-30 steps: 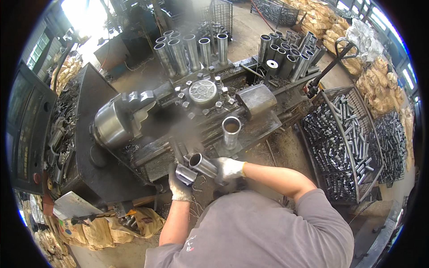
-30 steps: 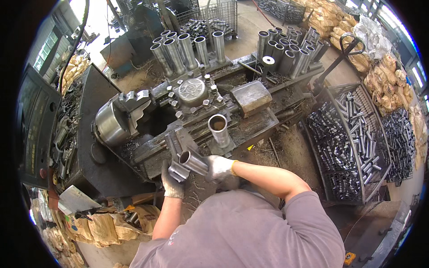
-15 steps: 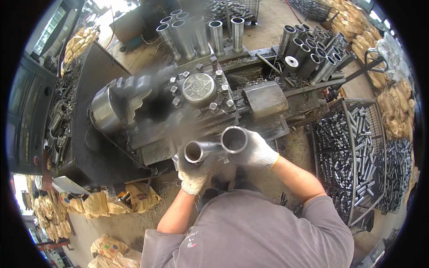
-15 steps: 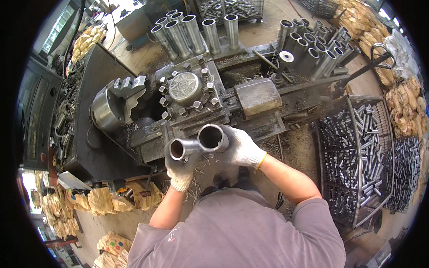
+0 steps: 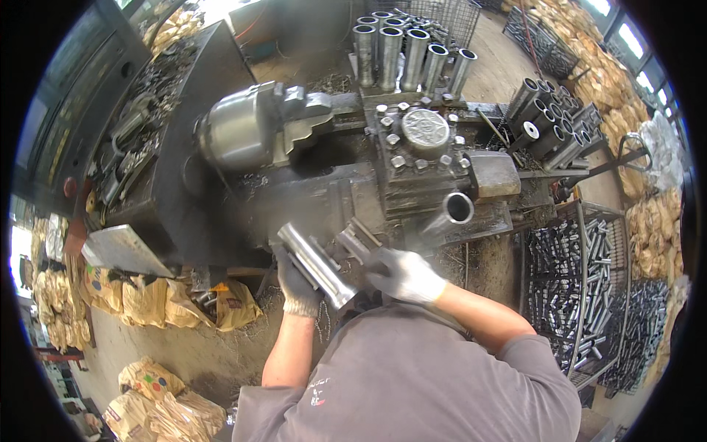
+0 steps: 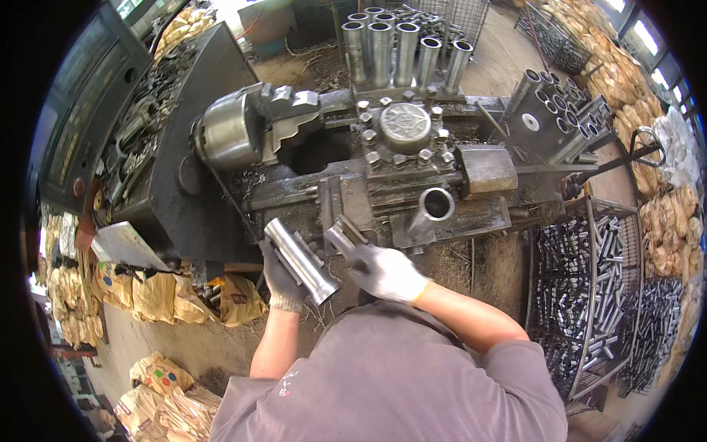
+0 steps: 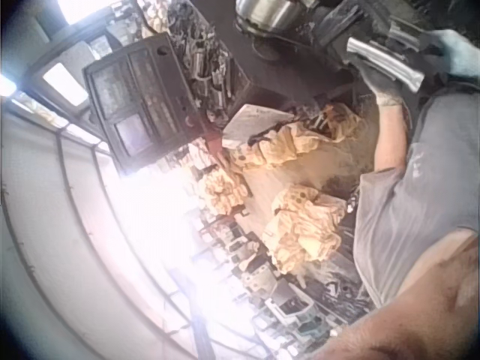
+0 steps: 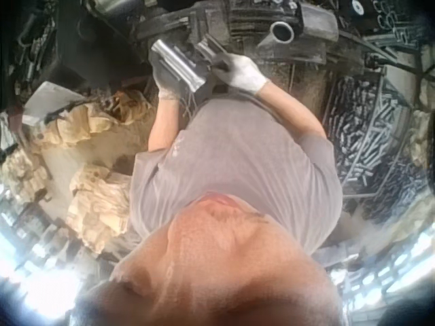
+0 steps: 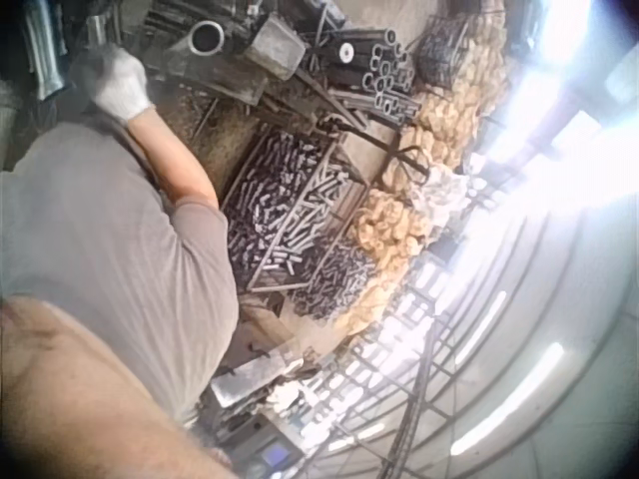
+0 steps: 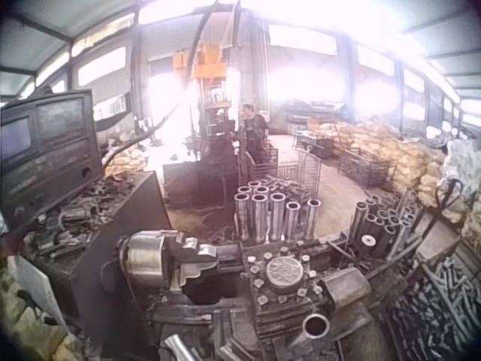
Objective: The person repeatedly loads cylindrical metal tubes into a lathe chuck, secures them, and removes them after machining. The person then places the processed tubes into a nearby wire basket. The cycle of loading, securing, and removing parts is repeated continuously.
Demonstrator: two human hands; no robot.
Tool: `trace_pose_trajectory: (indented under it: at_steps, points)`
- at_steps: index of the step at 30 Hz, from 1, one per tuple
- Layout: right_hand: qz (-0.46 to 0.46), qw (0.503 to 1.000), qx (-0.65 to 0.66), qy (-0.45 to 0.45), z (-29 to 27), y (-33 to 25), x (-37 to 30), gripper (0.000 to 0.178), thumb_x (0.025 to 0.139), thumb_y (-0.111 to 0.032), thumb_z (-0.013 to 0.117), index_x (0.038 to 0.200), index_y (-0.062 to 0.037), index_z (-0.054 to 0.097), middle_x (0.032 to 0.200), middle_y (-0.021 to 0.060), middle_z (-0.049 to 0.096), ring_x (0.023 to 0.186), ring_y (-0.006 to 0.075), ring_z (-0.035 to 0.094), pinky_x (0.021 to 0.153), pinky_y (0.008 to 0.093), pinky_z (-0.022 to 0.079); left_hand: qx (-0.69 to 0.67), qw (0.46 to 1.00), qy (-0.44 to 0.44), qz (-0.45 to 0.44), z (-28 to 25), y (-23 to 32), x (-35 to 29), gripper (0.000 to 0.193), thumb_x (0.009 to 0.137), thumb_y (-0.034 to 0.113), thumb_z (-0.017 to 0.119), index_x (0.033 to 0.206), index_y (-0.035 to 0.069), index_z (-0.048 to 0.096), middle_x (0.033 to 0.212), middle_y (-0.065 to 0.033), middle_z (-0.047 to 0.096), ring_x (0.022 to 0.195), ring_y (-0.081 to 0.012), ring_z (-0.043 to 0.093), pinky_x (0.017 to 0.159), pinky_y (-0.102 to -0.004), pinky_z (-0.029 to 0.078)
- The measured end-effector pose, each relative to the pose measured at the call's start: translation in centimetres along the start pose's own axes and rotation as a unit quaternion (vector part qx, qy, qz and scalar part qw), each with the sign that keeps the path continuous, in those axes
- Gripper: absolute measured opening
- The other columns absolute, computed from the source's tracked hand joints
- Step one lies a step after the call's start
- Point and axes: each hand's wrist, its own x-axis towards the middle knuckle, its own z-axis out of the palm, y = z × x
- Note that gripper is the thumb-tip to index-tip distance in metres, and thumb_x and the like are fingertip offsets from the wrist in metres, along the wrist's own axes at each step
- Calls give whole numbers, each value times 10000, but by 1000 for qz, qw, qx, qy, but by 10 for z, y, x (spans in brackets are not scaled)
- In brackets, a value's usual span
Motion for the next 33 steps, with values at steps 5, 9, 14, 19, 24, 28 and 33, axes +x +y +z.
trace_pose_trajectory:
  at_steps: [5, 9, 14, 19, 24, 28, 33]
  points:
    - [-2, 940, -341, 9, 66, 47, 58, 267, 831, -156, 691, 1065, -29, 665, 821, 179, 706, 671, 364, 720, 568, 500, 541, -33, 999, -27, -15, 1, 16, 18, 816, 1013, 792, 461, 1284, 49, 667, 1165, -172, 746, 998, -385, 744, 900, -583, 617]
    - [26, 999, -43, 19, 14, 0, 81, 315, 843, -231, 742, 1046, 10, 751, 846, 219, 750, 697, 352, 742, 630, 471, 574, 20, 999, -46, 8, -15, 29, 31, 806, 1019, 778, 472, 1342, 59, 642, 1229, -175, 727, 1072, -367, 721, 964, -568, 591]
    - [165, 973, 12, -161, -17, -43, 111, 600, 826, -460, 847, 1027, 97, 748, 847, 198, 753, 803, 249, 763, 750, 403, 602, -51, 996, -45, 56, 34, 17, 44, 744, 1094, 671, 423, 1520, 73, 541, 1437, -146, 650, 1320, -340, 618, 1183, -484, 452]
    - [219, 963, 150, -42, -22, -63, 107, 848, 726, -446, 915, 1334, 62, 614, 1065, 217, 759, 890, 314, 756, 835, 403, 610, 16, 979, -192, 61, 116, 33, 25, 769, 1098, 656, 431, 1581, 57, 459, 1538, -194, 562, 1419, -352, 551, 1226, -534, 407]
    - [-130, 988, -76, -20, -133, -130, 144, 776, 730, -332, 899, 1373, -35, 583, 1190, 234, 739, 1044, 391, 758, 896, 483, 612, 310, 945, -72, -77, 59, -13, 136, 783, 1064, 634, 559, 1544, 23, 466, 1450, -186, 593, 1366, -352, 579, 1169, -540, 463]
    - [-208, 876, -435, -12, -205, -106, 235, 721, 751, -215, 864, 1396, -35, 597, 1163, 212, 731, 1038, 384, 759, 848, 474, 620, 321, 947, -29, -3, 88, -21, 150, 684, 1086, 491, 605, 1545, 5, 462, 1409, -167, 631, 1149, -289, 689, 1020, -434, 566]
    - [-136, 785, -596, -102, -222, 12, 326, 317, 694, -223, 850, 977, -88, 807, 902, 160, 801, 898, 352, 797, 794, 449, 632, 285, 954, 47, 85, 45, 30, 78, 427, 1074, 270, 647, 1433, 52, 570, 1278, -130, 698, 1063, -268, 713, 932, -451, 600]
